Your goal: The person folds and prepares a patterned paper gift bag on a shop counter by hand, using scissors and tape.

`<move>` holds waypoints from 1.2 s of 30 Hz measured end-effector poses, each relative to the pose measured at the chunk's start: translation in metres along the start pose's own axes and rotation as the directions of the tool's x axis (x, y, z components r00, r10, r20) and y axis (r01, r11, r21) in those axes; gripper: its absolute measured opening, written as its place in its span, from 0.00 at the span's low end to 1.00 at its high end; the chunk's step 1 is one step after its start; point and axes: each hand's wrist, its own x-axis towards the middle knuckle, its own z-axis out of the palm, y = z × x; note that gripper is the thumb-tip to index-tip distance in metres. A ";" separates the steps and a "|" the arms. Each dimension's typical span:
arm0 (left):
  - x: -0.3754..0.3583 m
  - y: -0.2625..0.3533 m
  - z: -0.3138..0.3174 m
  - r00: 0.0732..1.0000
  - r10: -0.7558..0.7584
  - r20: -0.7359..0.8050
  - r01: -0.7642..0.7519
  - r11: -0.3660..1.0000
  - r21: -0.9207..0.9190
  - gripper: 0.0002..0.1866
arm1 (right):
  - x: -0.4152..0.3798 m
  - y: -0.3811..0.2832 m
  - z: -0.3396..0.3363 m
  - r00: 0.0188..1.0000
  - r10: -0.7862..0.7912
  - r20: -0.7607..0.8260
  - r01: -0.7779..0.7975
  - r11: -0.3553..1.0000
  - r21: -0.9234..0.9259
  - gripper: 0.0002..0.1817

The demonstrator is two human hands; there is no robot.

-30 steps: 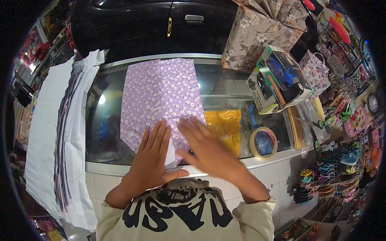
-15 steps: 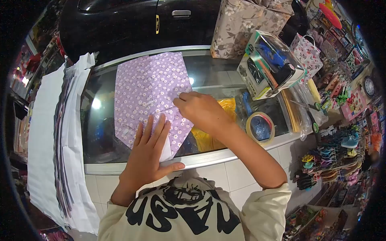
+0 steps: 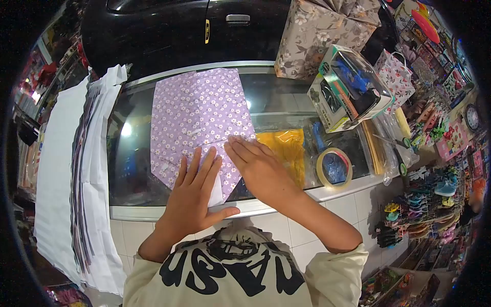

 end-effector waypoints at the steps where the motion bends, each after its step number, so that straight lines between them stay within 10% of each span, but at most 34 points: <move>1: 0.000 0.001 0.000 1.000 -0.003 0.000 0.003 1.000 -0.001 0.53 | -0.001 0.000 0.001 1.000 0.007 -0.010 -0.007 1.000 0.013 0.24; 8: 0.000 0.000 -0.003 1.000 0.011 -0.007 -0.011 1.000 -0.015 0.46 | 0.014 -0.012 -0.014 0.996 0.035 0.077 -0.043 0.994 0.102 0.25; 12: -0.004 -0.019 -0.017 0.997 -0.009 -0.077 -0.027 0.892 -0.450 0.24 | 0.016 -0.014 0.002 0.997 -0.029 0.066 0.018 0.986 0.167 0.26; 18: -0.019 -0.047 -0.053 0.941 -0.246 -0.231 0.226 0.968 -0.108 0.19 | 0.020 -0.024 -0.003 0.993 -0.060 0.104 0.056 0.998 0.039 0.29; 36: -0.005 -0.065 -0.036 0.850 -0.364 -0.381 0.262 0.919 -0.294 0.08 | 0.017 -0.037 0.010 0.972 -0.111 0.207 0.119 0.993 -0.024 0.40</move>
